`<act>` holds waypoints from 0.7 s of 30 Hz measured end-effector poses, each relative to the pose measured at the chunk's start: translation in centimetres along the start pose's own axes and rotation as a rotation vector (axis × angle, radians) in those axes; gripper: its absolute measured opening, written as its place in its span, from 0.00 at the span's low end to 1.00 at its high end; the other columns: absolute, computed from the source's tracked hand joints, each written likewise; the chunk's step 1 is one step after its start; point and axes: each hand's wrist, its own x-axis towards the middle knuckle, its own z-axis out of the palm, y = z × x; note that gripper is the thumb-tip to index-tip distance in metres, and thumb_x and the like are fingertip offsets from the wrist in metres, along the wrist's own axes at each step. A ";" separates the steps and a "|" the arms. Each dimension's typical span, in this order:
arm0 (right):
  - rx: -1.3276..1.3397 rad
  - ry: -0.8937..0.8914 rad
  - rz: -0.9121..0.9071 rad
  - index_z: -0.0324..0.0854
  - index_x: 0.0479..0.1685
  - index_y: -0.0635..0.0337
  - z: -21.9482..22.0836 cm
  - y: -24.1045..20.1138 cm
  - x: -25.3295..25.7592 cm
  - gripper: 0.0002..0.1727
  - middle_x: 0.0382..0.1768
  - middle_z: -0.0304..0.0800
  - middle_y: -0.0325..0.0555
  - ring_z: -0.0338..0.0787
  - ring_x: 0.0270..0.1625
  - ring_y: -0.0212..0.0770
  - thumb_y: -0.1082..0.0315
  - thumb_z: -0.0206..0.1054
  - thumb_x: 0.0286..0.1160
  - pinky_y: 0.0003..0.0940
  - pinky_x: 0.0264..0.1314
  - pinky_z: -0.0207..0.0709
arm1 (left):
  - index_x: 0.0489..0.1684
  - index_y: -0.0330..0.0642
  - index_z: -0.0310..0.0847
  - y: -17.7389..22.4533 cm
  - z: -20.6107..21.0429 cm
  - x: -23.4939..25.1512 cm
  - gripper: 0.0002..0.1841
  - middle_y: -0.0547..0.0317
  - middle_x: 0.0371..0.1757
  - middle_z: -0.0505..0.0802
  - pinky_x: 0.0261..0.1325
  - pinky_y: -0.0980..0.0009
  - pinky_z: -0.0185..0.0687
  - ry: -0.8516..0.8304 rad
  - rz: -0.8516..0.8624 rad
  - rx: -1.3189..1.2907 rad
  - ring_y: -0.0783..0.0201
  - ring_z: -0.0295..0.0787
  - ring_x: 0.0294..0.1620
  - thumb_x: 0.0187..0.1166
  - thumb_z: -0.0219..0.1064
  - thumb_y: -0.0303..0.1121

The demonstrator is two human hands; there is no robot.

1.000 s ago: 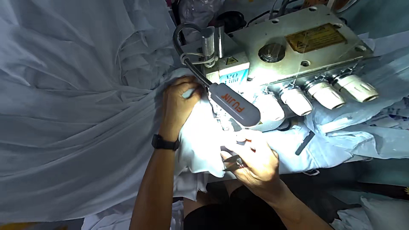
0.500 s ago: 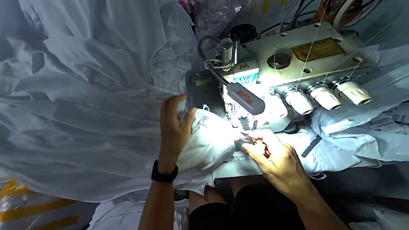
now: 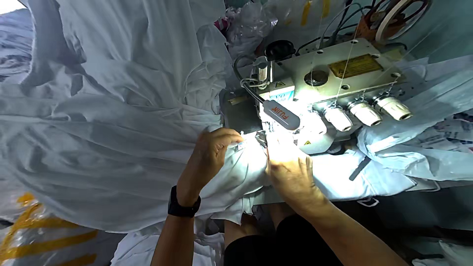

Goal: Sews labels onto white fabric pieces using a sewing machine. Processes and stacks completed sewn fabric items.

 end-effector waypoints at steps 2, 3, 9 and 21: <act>-0.014 0.008 0.007 0.90 0.43 0.73 -0.7 0.1 -0.3 0.12 0.29 0.89 0.63 0.91 0.29 0.63 0.75 0.64 0.69 0.51 0.23 0.78 | 0.45 0.37 0.95 0.1 0.0 0.1 0.17 0.52 0.55 0.96 0.61 0.51 0.78 -0.006 -0.005 0.056 0.59 0.93 0.57 0.74 0.58 0.16; -0.017 0.017 0.009 0.91 0.43 0.72 -1.0 0.3 -0.5 0.13 0.29 0.90 0.63 0.91 0.28 0.62 0.75 0.63 0.70 0.50 0.23 0.78 | 0.47 0.37 0.94 0.1 -0.1 0.2 0.17 0.52 0.56 0.96 0.61 0.49 0.78 -0.003 -0.011 0.083 0.58 0.93 0.57 0.74 0.58 0.16; 0.012 0.057 -0.021 0.91 0.45 0.72 -0.3 0.4 0.0 0.12 0.33 0.90 0.64 0.90 0.29 0.62 0.78 0.65 0.67 0.50 0.23 0.77 | 0.53 0.37 0.93 1.3 -0.8 0.5 0.16 0.51 0.60 0.94 0.58 0.48 0.77 -0.019 -0.005 0.134 0.57 0.92 0.58 0.77 0.58 0.19; 1.014 -0.272 0.381 0.91 0.44 0.62 -3.3 1.9 1.1 0.08 0.28 0.88 0.33 0.78 0.23 0.17 0.73 0.73 0.69 0.13 0.27 0.73 | 0.60 0.36 0.89 2.6 -1.7 -0.3 0.18 0.52 0.65 0.92 0.64 0.48 0.77 -0.085 -0.007 0.042 0.60 0.89 0.64 0.73 0.61 0.19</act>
